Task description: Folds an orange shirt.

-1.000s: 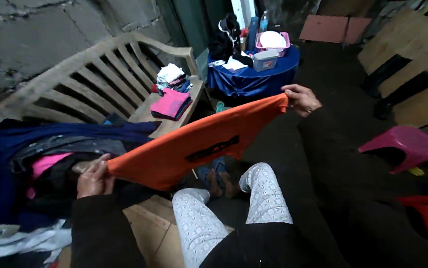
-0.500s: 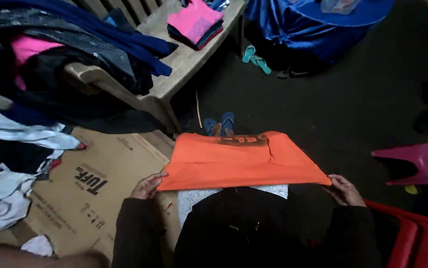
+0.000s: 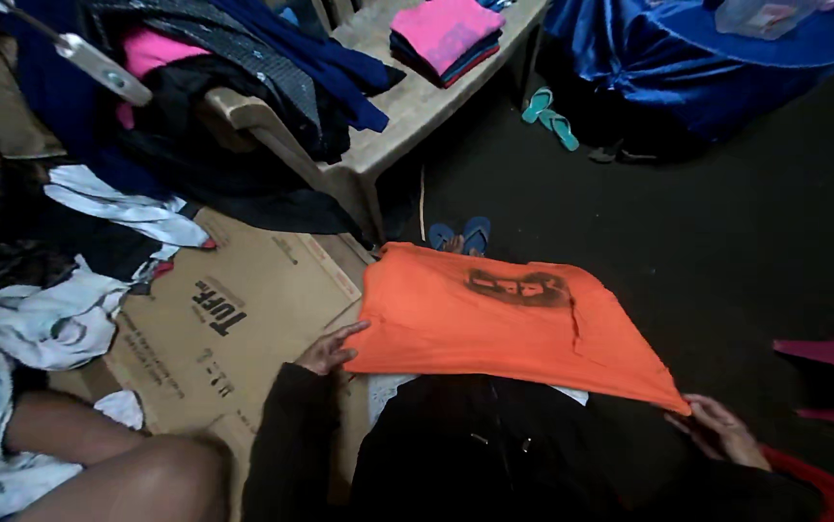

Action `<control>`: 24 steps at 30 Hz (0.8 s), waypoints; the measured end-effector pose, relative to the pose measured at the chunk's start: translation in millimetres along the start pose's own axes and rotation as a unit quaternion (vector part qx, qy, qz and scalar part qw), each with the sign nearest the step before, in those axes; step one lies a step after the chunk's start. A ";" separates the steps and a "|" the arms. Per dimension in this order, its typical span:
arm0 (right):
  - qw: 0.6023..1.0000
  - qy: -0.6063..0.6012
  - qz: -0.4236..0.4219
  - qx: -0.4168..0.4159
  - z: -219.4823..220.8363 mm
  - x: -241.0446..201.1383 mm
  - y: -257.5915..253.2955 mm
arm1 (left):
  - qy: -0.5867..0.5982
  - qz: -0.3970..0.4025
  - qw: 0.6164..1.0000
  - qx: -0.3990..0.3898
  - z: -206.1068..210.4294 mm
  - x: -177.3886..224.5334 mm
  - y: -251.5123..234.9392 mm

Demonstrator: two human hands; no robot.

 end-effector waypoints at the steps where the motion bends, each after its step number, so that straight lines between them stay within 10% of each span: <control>1: 0.999 -0.019 0.037 0.013 6.2 15.4 3.4 | 0.031 -0.006 0.999 0.020 0.7 -14.0 -0.8; 12: 0.988 0.063 0.140 0.008 17.2 14.7 -9.6 | 0.156 0.011 0.983 0.100 11.8 -47.3 -9.2; 16: 0.987 0.049 0.149 0.018 20.8 23.8 -8.5 | 0.205 -0.071 0.947 0.238 14.0 -61.6 -19.0; 24: 0.983 0.018 0.180 0.038 39.4 22.1 -9.9 | 0.056 -0.180 0.966 0.179 35.6 -44.4 -42.7</control>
Point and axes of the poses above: each hand's wrist, its own y-axis away from the middle knuckle, its own z-axis out of the palm, x = y × z, the point moved 1 cm from there along -y, towards the middle knuckle, and after that the axes turned 4 degrees about -z, right-handed, at the moved point
